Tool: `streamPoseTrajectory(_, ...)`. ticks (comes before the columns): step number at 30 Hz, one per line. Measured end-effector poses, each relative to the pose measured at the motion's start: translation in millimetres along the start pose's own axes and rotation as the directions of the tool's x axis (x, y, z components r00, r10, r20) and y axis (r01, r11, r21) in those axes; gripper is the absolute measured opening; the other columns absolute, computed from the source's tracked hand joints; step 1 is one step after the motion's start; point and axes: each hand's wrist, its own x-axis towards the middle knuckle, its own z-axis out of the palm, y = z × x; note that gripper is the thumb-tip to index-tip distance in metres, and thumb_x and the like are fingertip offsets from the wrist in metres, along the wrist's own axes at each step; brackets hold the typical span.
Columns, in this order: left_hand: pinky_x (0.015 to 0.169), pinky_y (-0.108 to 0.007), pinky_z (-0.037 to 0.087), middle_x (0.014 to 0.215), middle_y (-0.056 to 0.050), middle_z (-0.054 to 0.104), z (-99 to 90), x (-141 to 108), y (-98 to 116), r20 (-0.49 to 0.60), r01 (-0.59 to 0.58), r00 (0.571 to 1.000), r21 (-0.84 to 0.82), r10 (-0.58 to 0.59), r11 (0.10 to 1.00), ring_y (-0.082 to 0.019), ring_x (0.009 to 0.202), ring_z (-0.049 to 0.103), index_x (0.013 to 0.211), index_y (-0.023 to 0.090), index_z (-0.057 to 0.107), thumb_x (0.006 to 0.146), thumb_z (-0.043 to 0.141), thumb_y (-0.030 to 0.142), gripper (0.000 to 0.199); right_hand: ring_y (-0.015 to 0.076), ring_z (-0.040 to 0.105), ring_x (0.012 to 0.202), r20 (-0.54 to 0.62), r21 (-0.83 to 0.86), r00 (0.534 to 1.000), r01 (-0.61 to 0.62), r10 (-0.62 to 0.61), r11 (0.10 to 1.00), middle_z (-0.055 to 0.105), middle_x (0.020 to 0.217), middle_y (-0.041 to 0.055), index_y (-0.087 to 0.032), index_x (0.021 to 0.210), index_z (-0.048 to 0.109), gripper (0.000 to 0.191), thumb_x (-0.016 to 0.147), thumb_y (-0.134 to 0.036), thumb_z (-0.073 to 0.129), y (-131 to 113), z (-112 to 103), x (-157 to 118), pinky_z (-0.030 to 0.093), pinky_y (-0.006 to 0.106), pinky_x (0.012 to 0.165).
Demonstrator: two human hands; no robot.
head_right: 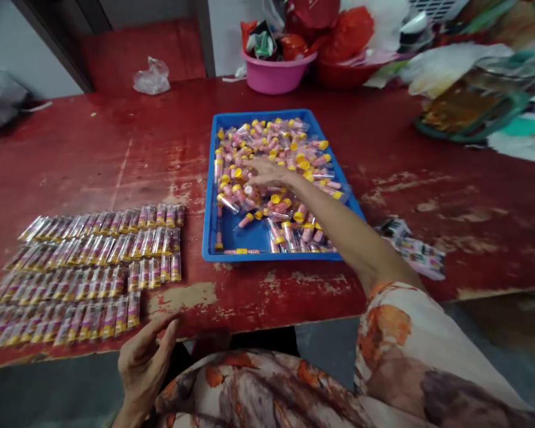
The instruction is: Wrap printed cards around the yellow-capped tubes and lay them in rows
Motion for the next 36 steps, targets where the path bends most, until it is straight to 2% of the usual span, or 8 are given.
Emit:
streamPoseTrajectory(6,0.059,-0.02,0.057,0.081,-0.002,0.077,1.4,-3.5,4.6,0.041,-0.168,0.985,-0.015,0.169,0.986,-0.015,0.066,0.072,0.094,0.021,0.073,0.078,0.069,0.015,0.017,0.0306,0.044,0.134,0.064,0.086,0.985,0.154,-0.16,0.984,0.041,0.15,0.0096,-0.024,0.144,0.037,0.081,0.071,-0.029,0.072,-27.4,3.4,-59.0,0.04,0.048,0.109)
streamPoseTrajectory(14,0.061,-0.02,0.058,0.08,-0.001,0.077,7.7,-9.6,2.3,0.062,-0.13,0.989,-0.06,0.134,0.99,-0.015,0.066,0.072,0.093,0.019,0.073,0.08,0.069,0.016,0.015,0.0321,0.057,0.111,-0.105,0.266,0.979,0.199,-0.177,0.943,0.059,0.124,0.0121,-0.014,0.122,0.056,0.066,0.059,-0.024,0.075,-38.7,14.0,-86.7,0.047,0.05,0.098)
streamPoseTrajectory(19,0.061,-0.021,0.058,0.08,-0.002,0.077,9.2,-5.0,8.4,0.052,-0.118,0.991,-0.054,0.121,0.992,-0.016,0.067,0.073,0.09,0.018,0.074,0.078,0.07,0.018,0.012,0.0263,0.055,0.117,-0.176,0.602,0.957,0.292,-0.232,0.743,0.059,0.125,0.0065,-0.021,0.117,0.059,0.058,0.062,-0.027,0.076,-46.3,13.4,-105.5,0.047,0.043,0.1)
streamPoseTrajectory(24,0.06,-0.023,0.058,0.078,-0.004,0.077,11.5,-5.2,7.0,0.086,-0.042,0.995,-0.076,0.049,0.996,-0.017,0.065,0.072,0.089,0.017,0.074,0.08,0.069,0.022,0.012,0.0235,0.061,0.099,-0.117,0.834,0.979,0.187,-0.165,0.52,0.066,0.103,0.0061,-0.018,0.115,0.061,0.052,0.063,-0.02,0.066,-63.0,16.9,-124.7,0.055,0.04,0.084)
streamPoseTrajectory(27,0.06,-0.024,0.058,0.079,-0.004,0.077,12.3,-6.1,4.3,0.091,0.005,0.996,-0.088,0.003,0.996,-0.018,0.066,0.072,0.089,0.017,0.075,0.08,0.069,0.025,0.013,0.0237,0.061,0.1,-0.129,0.894,0.982,0.175,-0.136,0.412,0.065,0.107,0.0077,-0.017,0.112,0.061,0.049,0.063,-0.02,0.062,-62.4,21.7,-127.7,0.056,0.041,0.081)
streamPoseTrajectory(29,0.061,-0.025,0.059,0.08,-0.004,0.077,12.8,-6.4,2.2,0.099,0.026,0.995,-0.092,-0.016,0.995,-0.018,0.067,0.072,0.089,0.018,0.076,0.079,0.069,0.027,0.015,0.0236,0.061,0.099,-0.133,0.878,0.985,0.166,-0.106,0.448,0.065,0.111,0.0081,-0.017,0.112,0.06,0.048,0.064,-0.021,0.061,-59.1,24.9,-126.9,0.056,0.042,0.082)
streamPoseTrajectory(32,0.064,-0.027,0.06,0.083,-0.004,0.077,14.1,-6.2,0.0,0.101,0.069,0.993,-0.091,-0.059,0.993,-0.019,0.069,0.072,0.088,0.018,0.076,0.079,0.07,0.031,0.018,0.0233,0.062,0.101,-0.171,0.741,0.981,0.187,-0.088,0.645,0.063,0.12,0.0084,-0.017,0.117,0.058,0.05,0.067,-0.023,0.064,-59.7,29.2,-125.4,0.054,0.044,0.089)
streamPoseTrajectory(36,0.071,-0.026,0.06,0.082,-0.003,0.077,17.5,-2.8,0.8,0.09,0.089,0.993,-0.074,-0.082,0.993,-0.018,0.072,0.072,0.087,0.018,0.076,0.075,0.072,0.034,0.02,0.0213,0.047,0.13,-0.309,0.3,0.906,0.38,-0.288,0.875,0.052,0.14,0.0083,-0.016,0.124,0.055,0.055,0.073,-0.029,0.072,-71.3,30.9,-129.0,0.037,0.042,0.111)
